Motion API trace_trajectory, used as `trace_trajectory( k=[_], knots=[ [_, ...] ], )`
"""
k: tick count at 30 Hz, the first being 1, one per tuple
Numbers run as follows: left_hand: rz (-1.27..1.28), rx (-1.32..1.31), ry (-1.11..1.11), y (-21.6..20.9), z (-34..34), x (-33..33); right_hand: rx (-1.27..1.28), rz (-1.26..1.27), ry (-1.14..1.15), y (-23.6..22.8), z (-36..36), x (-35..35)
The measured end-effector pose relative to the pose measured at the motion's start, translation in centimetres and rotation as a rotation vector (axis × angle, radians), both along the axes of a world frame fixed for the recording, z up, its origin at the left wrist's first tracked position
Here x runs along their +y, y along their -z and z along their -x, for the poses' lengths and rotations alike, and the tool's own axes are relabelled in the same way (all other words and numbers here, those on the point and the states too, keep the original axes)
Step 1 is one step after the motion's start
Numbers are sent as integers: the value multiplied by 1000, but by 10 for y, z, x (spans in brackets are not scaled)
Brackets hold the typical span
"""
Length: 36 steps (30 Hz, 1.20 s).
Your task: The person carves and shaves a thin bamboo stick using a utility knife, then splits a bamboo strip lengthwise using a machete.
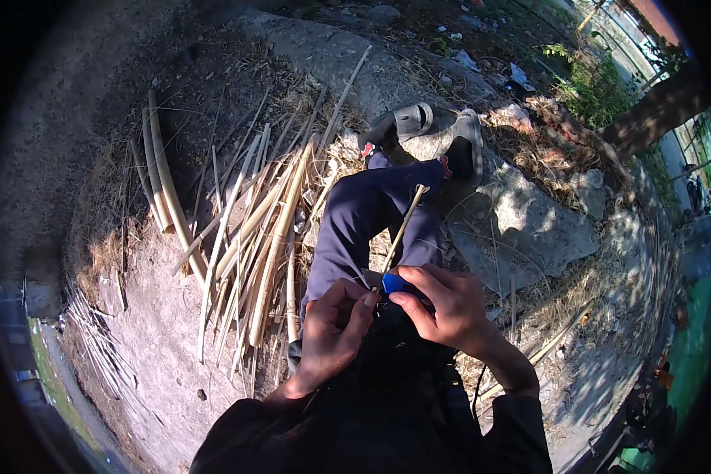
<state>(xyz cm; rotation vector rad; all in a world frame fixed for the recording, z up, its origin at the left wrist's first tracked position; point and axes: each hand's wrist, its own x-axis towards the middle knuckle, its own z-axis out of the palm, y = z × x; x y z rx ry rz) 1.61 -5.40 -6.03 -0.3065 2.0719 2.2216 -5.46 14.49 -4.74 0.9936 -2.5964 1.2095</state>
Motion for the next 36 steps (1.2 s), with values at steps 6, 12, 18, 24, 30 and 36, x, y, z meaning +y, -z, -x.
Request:
trace_trajectory(
  k=[6,12,18,24,30,36],
  knots=[
    [271,89,-25,-3,0,-1,52,-26,34,4,1,-2],
    [402,121,24,-12,-3,5,89,-9,236,14,31,12],
    [455,161,18,-8,-4,6,173,-129,506,27,84,37],
    [156,-125,36,0,3,-8,23,65,435,23,82,46],
    [-165,-170,106,-2,3,-10,-107,123,48,13,27,16],
    [-327,-180,159,-14,1,-11,36,25,-80,8,12,3]
  ],
)
